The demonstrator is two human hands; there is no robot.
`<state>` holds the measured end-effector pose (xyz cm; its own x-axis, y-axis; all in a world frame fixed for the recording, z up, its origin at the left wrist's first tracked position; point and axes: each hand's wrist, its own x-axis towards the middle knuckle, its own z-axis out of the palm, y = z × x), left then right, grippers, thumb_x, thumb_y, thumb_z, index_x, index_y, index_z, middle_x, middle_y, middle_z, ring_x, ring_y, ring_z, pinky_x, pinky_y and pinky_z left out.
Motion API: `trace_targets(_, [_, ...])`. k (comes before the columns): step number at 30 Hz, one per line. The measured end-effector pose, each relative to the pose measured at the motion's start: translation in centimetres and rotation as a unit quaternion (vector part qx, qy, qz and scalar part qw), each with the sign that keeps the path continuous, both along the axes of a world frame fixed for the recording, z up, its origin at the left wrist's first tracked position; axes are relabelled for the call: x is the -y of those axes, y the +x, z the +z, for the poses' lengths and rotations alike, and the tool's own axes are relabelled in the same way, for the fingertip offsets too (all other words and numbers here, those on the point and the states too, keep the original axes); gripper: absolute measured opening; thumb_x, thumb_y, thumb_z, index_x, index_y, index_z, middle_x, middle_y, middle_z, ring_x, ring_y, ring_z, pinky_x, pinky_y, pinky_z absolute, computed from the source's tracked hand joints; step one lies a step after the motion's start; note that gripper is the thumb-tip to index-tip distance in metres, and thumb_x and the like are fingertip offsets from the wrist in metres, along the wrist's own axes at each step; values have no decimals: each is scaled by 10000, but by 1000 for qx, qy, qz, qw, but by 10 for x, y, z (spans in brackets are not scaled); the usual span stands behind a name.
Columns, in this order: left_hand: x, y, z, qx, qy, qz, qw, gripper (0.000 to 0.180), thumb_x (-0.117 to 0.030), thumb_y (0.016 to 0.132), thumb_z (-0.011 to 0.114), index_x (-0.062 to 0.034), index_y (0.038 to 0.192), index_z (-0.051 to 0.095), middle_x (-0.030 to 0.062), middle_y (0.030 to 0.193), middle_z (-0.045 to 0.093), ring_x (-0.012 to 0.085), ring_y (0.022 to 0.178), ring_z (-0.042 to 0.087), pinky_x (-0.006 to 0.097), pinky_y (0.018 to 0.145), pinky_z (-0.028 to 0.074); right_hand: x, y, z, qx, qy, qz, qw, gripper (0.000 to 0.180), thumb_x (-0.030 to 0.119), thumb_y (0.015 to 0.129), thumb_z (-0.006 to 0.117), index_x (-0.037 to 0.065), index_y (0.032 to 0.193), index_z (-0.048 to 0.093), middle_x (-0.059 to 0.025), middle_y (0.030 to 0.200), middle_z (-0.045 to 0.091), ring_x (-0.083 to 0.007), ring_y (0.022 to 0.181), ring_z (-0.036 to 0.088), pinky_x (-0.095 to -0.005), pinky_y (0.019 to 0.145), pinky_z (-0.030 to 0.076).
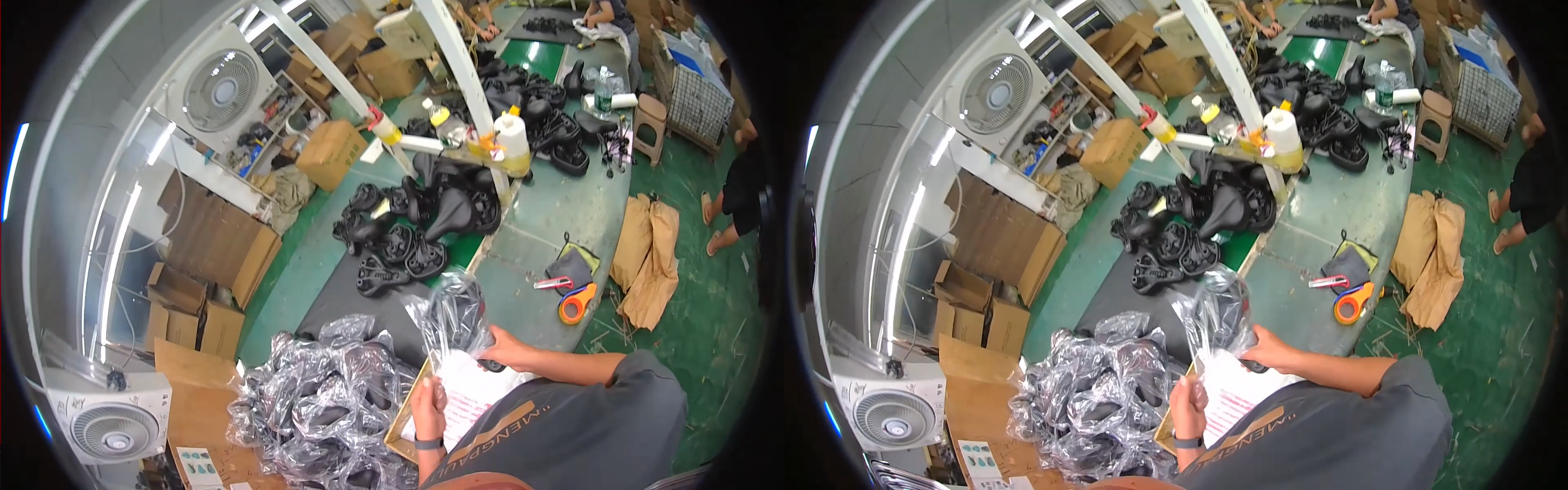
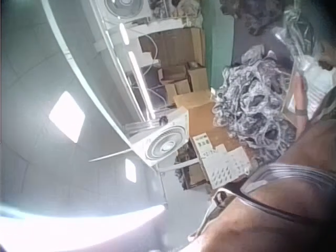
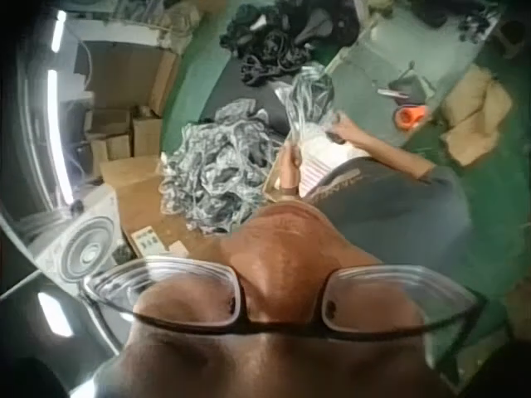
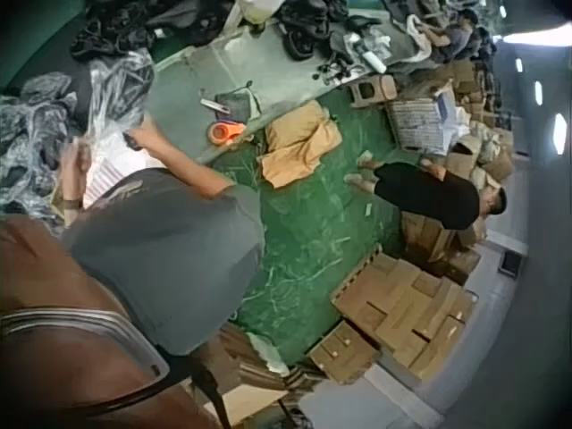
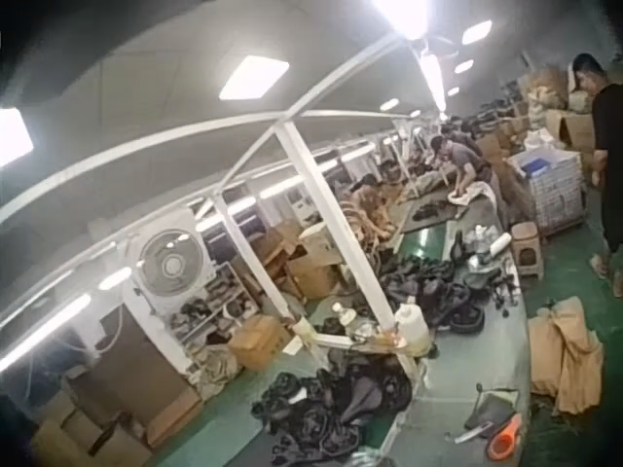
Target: Packing individual bicycle seats into plastic bags along with instruction sheets and then placing them into a large shipping box.
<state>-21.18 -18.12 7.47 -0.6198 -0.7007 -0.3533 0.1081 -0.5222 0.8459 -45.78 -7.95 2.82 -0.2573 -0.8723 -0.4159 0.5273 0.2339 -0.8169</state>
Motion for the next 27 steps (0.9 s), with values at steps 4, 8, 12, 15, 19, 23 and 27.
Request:
trace_targets(4, [21, -43, 11, 85, -146, 105, 980, 346, -223, 981, 735, 30, 1210, 677, 53, 1039, 717, 168, 883, 652, 300, 824, 518, 45, 18, 20, -518, -185, 97, 829, 834, 283, 812, 896, -27, 1454, 465, -270, 1334, 582, -325, 1306, 564, -474, 1051, 479])
trace_targets(8, [122, 18, -13, 46, 3, 210, 977, 439, -330, 902, 729, -54, 1242, 689, 86, 1145, 715, 231, 1041, 682, 395, 884, 568, 76, 45, 4, -256, -230, 249, 905, 808, 312, 883, 865, 70, 1538, 459, -162, 1118, 645, -240, 939, 672, -389, 793, 524])
trace_targets(12, [241, 110, -7, -148, -55, 314, 936, 688, -517, 897, 766, -101, 1418, 598, 117, 1322, 677, 244, 1152, 652, 426, 1009, 534, 123, 32, -18, -21, -141, 646, 750, 705, 212, 954, 780, 116, 1569, 450, -103, 1214, 685, -185, 917, 717, -348, 740, 609])
trace_targets(15, [300, 228, -35, 17, 14, 467, 884, 522, -510, 967, 736, -107, 1288, 652, 48, 1082, 694, 172, 890, 637, 340, 803, 557, 191, -35, -54, -51, -170, 518, 837, 636, 166, 923, 788, 70, 1498, 535, -113, 1431, 586, -190, 850, 735, -338, 707, 634])
trace_targets(19, [295, 304, -92, 89, -44, 512, 853, 412, -437, 1022, 696, -74, 1214, 664, 31, 935, 681, 117, 737, 610, 252, 691, 537, 302, -174, -105, -641, -123, 55, 756, 564, 47, 776, 715, 47, 1328, 600, -195, 1387, 610, -384, 1082, 680, -456, 931, 570])
trace_targets(23, [222, 257, -132, 376, -218, 552, 712, 646, -174, 975, 692, 60, 1515, 425, 224, 1416, 583, 345, 1280, 568, 465, 1137, 445, 377, -257, -142, -859, -13, 34, 511, 643, 143, 880, 684, 63, 1497, 523, -193, 1436, 587, -405, 1430, 477, -560, 1219, 334])
trace_targets(27, [113, 121, -112, 542, -469, 332, 613, 757, -108, 907, 732, 76, 1555, 387, 277, 1554, 482, 433, 1467, 435, 508, 1243, 312, 402, -285, -200, -900, 148, 127, 390, 492, 248, 981, 602, 107, 1451, 574, -147, 1402, 593, -357, 1411, 469, -600, 1256, 215])
